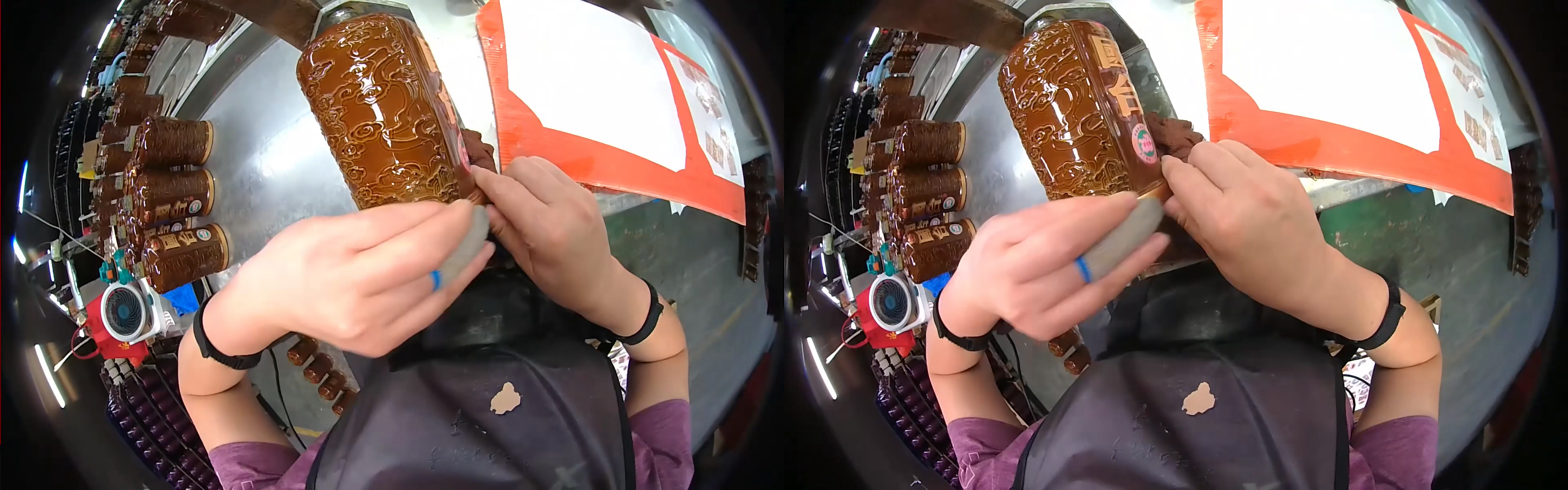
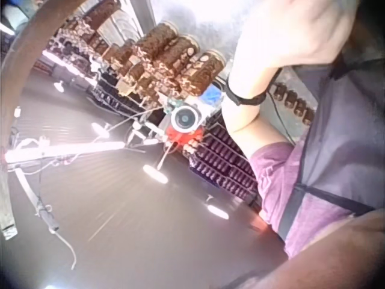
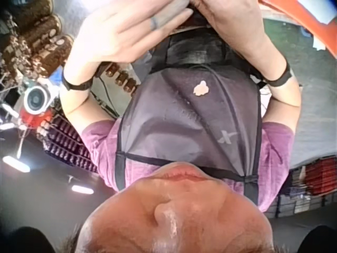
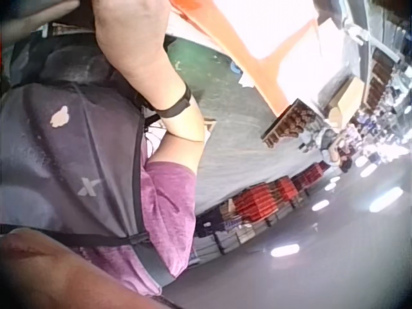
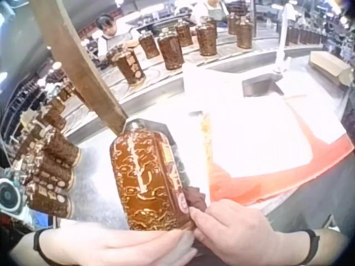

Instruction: Manually applying decorative labels and stickers to ceramic liquor bottles in a manufacturing facility.

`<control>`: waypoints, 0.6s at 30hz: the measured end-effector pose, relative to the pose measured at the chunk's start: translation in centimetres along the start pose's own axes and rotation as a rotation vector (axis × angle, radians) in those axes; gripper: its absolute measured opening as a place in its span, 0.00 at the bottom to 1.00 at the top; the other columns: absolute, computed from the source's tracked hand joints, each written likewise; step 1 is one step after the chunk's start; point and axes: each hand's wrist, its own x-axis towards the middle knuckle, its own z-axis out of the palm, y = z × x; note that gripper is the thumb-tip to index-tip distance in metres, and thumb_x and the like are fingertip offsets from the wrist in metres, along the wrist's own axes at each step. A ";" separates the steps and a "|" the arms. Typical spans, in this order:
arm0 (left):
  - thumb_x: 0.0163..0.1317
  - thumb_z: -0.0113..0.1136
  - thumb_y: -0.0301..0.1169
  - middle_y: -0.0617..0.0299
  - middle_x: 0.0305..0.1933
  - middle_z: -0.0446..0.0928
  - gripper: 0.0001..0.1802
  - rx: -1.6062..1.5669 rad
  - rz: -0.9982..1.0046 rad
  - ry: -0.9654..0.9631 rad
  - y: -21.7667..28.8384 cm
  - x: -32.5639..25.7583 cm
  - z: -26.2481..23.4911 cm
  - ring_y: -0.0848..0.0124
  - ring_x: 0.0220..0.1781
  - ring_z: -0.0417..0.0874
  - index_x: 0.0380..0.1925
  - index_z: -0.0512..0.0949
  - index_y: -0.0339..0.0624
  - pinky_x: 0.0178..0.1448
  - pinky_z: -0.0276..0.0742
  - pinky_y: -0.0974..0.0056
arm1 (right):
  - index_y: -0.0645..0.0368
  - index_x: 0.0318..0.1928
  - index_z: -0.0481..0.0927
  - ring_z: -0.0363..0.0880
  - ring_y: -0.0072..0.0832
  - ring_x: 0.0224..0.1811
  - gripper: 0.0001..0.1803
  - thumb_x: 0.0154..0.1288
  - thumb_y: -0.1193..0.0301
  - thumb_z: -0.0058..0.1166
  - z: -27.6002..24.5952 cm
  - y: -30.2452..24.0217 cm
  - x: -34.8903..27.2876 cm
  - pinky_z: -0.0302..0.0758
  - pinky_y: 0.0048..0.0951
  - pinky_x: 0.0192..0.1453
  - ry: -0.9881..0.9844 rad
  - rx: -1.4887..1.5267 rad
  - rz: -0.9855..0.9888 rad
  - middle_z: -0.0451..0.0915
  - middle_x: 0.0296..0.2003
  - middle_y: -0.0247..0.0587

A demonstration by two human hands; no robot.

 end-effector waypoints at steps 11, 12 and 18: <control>0.47 0.76 0.45 0.48 0.62 0.75 0.39 -0.023 -0.659 0.246 1.7 -1.5 2.4 0.49 0.68 0.68 0.58 0.78 0.36 0.70 0.65 0.50 | 0.64 0.51 0.79 0.79 0.19 0.42 0.13 0.73 0.69 0.53 -5.0 3.1 0.0 0.75 0.23 0.49 -0.135 0.536 0.598 0.83 0.37 0.35; 0.44 0.78 0.44 0.45 0.69 0.68 0.47 -0.110 -0.697 0.241 1.9 -1.5 2.9 0.46 0.73 0.61 0.64 0.72 0.37 0.74 0.56 0.48 | 0.64 0.54 0.77 0.78 0.18 0.43 0.14 0.71 0.72 0.53 -4.8 1.9 0.7 0.74 0.21 0.50 -0.109 0.638 0.576 0.81 0.40 0.33; 0.45 0.78 0.39 0.42 0.72 0.64 0.51 -0.036 -0.717 0.390 1.8 -1.2 5.7 0.41 0.77 0.56 0.69 0.65 0.35 0.75 0.57 0.46 | 0.65 0.54 0.75 0.77 0.18 0.47 0.18 0.63 0.79 0.60 -3.3 -1.2 1.8 0.73 0.21 0.55 -0.149 0.878 0.522 0.79 0.43 0.32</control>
